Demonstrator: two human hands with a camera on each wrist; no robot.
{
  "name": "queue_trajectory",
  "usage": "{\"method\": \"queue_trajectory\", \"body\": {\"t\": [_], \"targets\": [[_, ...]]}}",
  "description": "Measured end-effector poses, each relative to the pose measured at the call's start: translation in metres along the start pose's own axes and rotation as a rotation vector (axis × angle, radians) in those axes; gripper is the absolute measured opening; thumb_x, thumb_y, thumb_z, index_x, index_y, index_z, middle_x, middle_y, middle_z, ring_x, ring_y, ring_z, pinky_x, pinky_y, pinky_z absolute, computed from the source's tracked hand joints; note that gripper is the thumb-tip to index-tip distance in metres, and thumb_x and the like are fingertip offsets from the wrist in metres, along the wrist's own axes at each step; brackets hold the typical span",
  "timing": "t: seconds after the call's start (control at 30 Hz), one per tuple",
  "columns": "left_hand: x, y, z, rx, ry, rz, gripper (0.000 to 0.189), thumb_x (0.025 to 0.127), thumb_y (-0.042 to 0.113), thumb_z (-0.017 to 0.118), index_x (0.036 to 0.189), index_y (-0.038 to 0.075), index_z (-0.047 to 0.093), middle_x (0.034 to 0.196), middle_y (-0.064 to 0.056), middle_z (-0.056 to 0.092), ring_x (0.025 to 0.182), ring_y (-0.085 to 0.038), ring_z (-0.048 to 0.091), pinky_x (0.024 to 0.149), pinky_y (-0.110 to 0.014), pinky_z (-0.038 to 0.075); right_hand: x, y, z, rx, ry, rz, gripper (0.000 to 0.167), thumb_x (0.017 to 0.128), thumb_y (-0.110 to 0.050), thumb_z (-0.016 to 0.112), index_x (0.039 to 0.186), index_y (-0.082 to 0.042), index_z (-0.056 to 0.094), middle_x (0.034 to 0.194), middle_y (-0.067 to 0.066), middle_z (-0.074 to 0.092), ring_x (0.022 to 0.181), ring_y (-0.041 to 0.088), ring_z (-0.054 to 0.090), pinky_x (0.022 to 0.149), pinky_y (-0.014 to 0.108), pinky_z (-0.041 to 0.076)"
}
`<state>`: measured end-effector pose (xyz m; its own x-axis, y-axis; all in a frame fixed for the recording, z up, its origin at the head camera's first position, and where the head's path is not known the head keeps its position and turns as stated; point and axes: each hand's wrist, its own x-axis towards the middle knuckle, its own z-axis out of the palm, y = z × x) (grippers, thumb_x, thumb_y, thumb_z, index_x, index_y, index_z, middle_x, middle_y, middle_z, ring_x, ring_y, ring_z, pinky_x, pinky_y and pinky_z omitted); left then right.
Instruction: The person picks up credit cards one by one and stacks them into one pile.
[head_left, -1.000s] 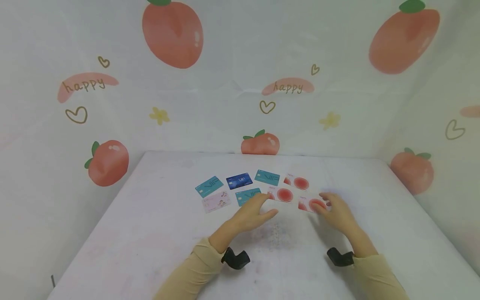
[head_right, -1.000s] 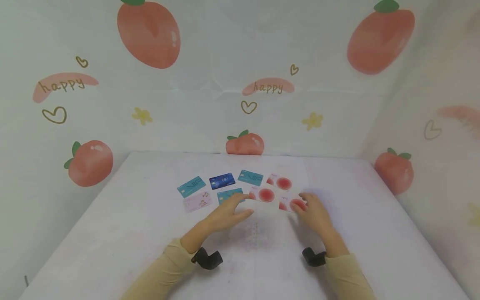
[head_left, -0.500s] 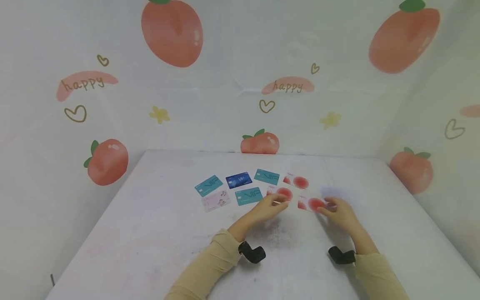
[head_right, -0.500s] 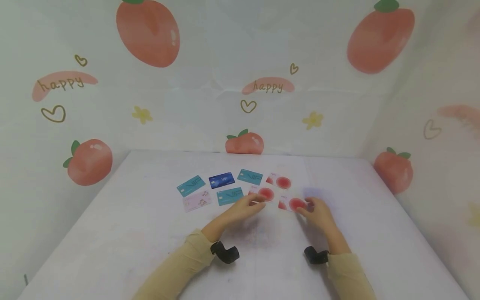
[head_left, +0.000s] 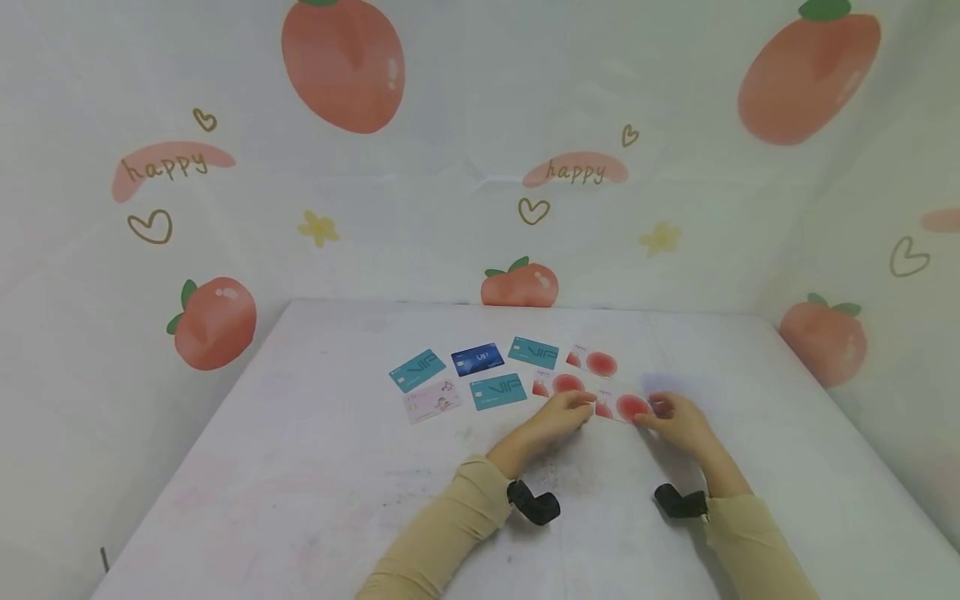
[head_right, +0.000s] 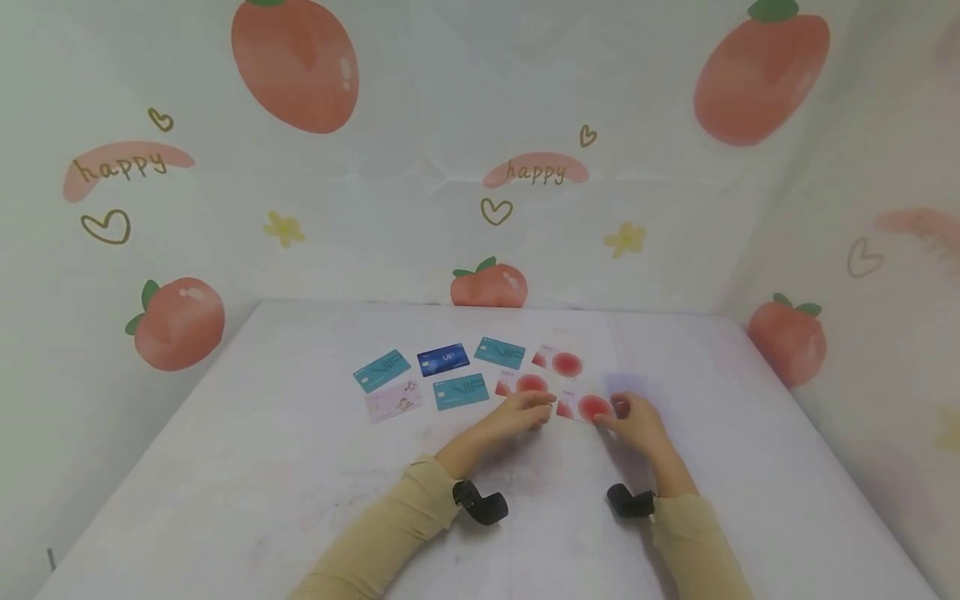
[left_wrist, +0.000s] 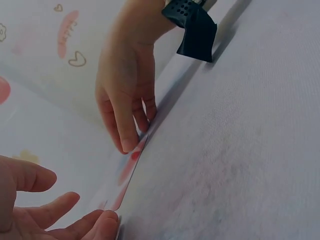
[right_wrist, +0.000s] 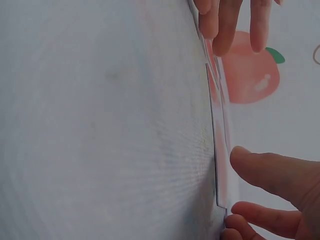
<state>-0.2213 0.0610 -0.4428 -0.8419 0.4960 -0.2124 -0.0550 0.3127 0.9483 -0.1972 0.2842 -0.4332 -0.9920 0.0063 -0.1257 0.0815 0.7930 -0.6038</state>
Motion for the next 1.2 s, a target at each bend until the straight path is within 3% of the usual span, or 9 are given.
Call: {"method": "queue_trajectory", "body": {"t": [0.13, 0.23, 0.43, 1.0, 1.2], "targets": [[0.005, 0.000, 0.006, -0.039, 0.017, 0.001, 0.037, 0.095, 0.023, 0.049, 0.129, 0.010, 0.054, 0.124, -0.009, 0.060, 0.101, -0.018, 0.058, 0.095, -0.034, 0.048, 0.000, 0.000, 0.000, 0.004, 0.007, -0.011, 0.061, 0.081, -0.029, 0.071, 0.119, 0.013, 0.050, 0.112, 0.034, 0.056, 0.103, 0.044, 0.054, 0.087, 0.051, 0.047], [0.008, 0.000, 0.009, -0.094, 0.035, -0.032, 0.037, 0.094, 0.022, 0.051, 0.128, 0.010, 0.055, 0.122, -0.007, 0.061, 0.099, -0.016, 0.059, 0.095, -0.033, 0.048, 0.000, -0.001, -0.001, 0.010, 0.011, -0.024, 0.058, 0.080, -0.025, 0.072, 0.117, 0.014, 0.050, 0.110, 0.035, 0.056, 0.101, 0.044, 0.055, 0.085, 0.050, 0.048], [0.010, 0.002, 0.013, -0.184, 0.062, -0.071, 0.037, 0.094, 0.023, 0.053, 0.128, 0.009, 0.056, 0.121, -0.008, 0.061, 0.104, -0.019, 0.060, 0.098, -0.033, 0.047, 0.003, -0.001, -0.001, 0.016, 0.006, -0.010, 0.055, 0.079, -0.019, 0.072, 0.116, 0.015, 0.049, 0.108, 0.035, 0.056, 0.098, 0.042, 0.055, 0.083, 0.048, 0.049], [0.007, 0.008, 0.016, -0.314, 0.116, -0.112, 0.037, 0.091, 0.021, 0.057, 0.125, 0.007, 0.057, 0.120, -0.008, 0.060, 0.106, -0.021, 0.060, 0.099, -0.035, 0.046, 0.007, -0.001, 0.000, 0.056, -0.028, 0.083, 0.058, 0.079, -0.022, 0.073, 0.118, 0.012, 0.046, 0.111, 0.031, 0.054, 0.095, 0.036, 0.053, 0.087, 0.048, 0.047], [0.006, 0.008, 0.015, -0.372, 0.092, -0.107, 0.040, 0.091, 0.022, 0.059, 0.127, 0.006, 0.054, 0.126, -0.009, 0.057, 0.113, -0.022, 0.059, 0.102, -0.038, 0.043, 0.004, -0.003, 0.000, 0.067, -0.023, 0.074, 0.059, 0.078, -0.022, 0.073, 0.117, 0.013, 0.045, 0.110, 0.032, 0.055, 0.097, 0.038, 0.054, 0.086, 0.048, 0.047]]}}
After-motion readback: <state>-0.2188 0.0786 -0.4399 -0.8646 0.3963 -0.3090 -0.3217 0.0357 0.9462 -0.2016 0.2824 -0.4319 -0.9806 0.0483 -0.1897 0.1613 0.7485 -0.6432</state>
